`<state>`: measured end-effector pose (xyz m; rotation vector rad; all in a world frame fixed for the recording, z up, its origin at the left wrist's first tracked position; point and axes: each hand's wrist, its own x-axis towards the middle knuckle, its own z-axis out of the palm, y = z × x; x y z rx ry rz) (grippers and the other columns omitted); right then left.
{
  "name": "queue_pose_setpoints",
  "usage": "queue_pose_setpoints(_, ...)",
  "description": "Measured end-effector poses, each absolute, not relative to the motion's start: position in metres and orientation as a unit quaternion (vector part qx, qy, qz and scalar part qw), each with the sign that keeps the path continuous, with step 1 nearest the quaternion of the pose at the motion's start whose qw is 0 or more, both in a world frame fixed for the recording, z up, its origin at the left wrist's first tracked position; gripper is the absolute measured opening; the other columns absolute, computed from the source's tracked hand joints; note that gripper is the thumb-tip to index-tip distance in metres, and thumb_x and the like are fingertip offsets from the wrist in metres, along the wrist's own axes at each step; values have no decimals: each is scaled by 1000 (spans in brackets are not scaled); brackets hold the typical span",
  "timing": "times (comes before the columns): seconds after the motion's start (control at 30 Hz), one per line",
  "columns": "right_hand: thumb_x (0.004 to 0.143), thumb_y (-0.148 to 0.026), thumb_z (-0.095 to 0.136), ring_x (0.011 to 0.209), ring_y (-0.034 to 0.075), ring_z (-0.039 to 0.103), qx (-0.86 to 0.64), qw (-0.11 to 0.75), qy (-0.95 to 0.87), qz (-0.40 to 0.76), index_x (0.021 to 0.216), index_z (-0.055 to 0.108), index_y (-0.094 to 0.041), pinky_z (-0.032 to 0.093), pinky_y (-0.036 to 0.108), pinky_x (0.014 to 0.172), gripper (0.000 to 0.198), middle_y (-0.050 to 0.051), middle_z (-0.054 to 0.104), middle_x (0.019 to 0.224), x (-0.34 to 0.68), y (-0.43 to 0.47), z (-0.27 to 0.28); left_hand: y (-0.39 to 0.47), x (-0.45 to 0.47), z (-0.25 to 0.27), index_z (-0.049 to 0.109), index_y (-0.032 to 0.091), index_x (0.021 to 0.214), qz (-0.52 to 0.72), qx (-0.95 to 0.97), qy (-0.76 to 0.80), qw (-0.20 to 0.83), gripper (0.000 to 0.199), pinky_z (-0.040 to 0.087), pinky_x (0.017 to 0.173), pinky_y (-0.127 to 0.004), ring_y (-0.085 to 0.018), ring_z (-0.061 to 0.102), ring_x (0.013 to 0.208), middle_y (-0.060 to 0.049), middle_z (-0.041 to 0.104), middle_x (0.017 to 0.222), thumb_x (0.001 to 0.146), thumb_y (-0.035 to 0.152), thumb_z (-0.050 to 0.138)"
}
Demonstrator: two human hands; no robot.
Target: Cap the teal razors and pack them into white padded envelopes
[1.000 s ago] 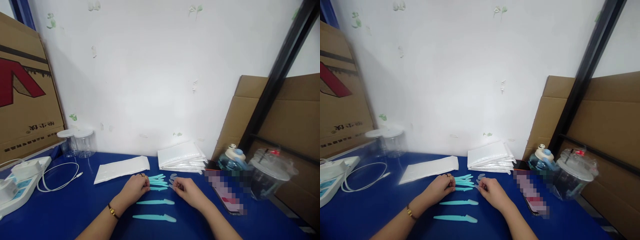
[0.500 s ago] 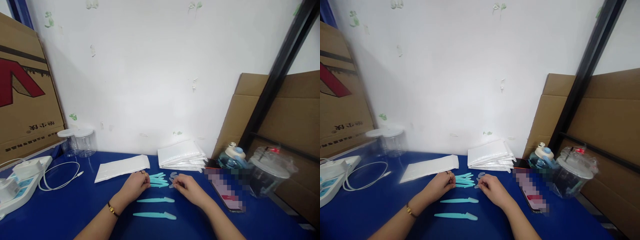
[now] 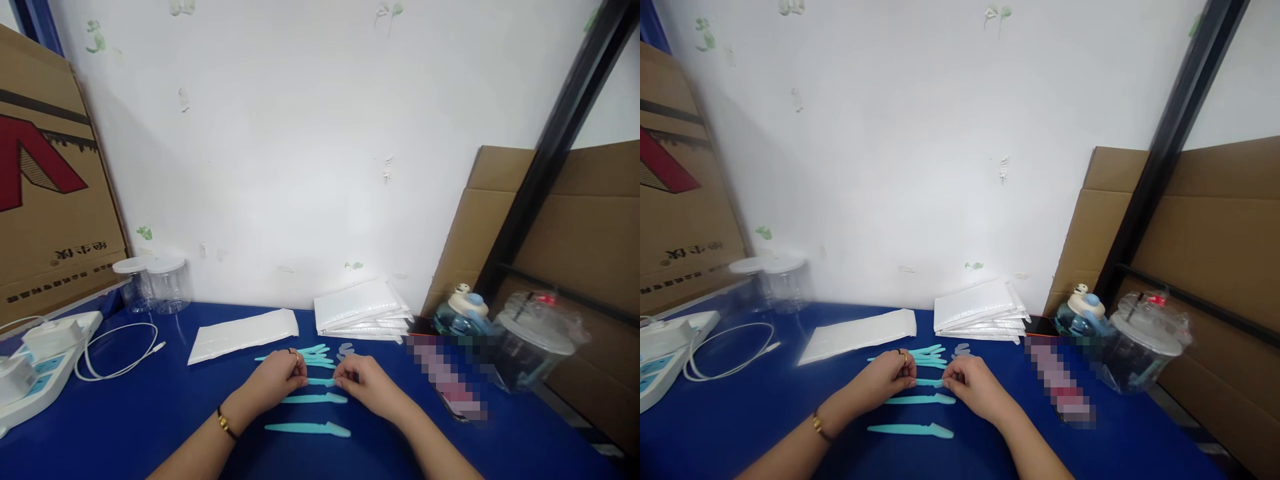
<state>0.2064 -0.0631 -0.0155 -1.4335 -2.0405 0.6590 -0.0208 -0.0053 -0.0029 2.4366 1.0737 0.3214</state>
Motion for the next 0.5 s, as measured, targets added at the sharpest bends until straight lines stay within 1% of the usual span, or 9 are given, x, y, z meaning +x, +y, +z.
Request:
queue_pose_setpoints(0.07, 79, -30, 58, 60, 12, 52, -533, 266, -759, 262, 78, 69, -20, 37, 21, 54, 15, 0, 61, 70, 209, -64, -14, -8, -21, 0, 63, 19, 76, 91, 880, 388, 258, 15, 33, 56, -21, -11, 51, 63, 2, 59, 71, 77, 32, 56)
queue_pose_setpoints(0.13, 79, -29, 57, 62, 13, 54, -536, 268, -758, 258, 80, 70, -20, 38, 21, 55, 15, 1, 63, 72, 217, -63, -12, -7, -21, -1, 64, 20, 77, 77, 881, 382, 268, 17, 33, 54, -21, -12, 52, 62, 2, 60, 69, 78, 35, 56)
queue_pose_setpoints(0.2, 80, -26, 53, 67, 15, 56, -555, 293, -748, 218, 81, 69, -20, 40, 23, 60, 16, 2, 64, 77, 230, -60, -11, -5, -24, -3, 65, 21, 79, 88, 888, 383, 238, 18, 34, 56, -21, -13, 54, 65, 1, 61, 73, 79, 35, 54)
queue_pose_setpoints(0.3, 78, -21, 50, 68, 15, 56, -596, 311, -726, 143, 79, 67, -19, 40, 25, 63, 17, 3, 63, 77, 248, -54, -11, 3, -28, -9, 66, 23, 88, 118, 897, 396, 154, 17, 38, 66, -24, -15, 56, 75, -1, 62, 84, 81, 29, 51)
queue_pose_setpoints(0.4, 75, -19, 52, 67, 15, 55, -608, 277, -734, 122, 76, 66, -20, 40, 25, 63, 14, 2, 61, 78, 251, -51, -15, 9, -31, -15, 65, 26, 101, 121, 904, 394, 111, 25, 40, 75, -27, -18, 57, 85, -3, 61, 93, 84, 26, 48)
queue_pose_setpoints(0.5, 76, -26, 55, 72, 15, 55, -618, 239, -744, 84, 83, 66, -22, 40, 25, 66, 13, 2, 60, 86, 239, -49, -20, 12, -30, -21, 62, 29, 111, 116, 908, 390, 101, 30, 40, 77, -28, -19, 56, 87, -4, 59, 97, 86, 29, 47)
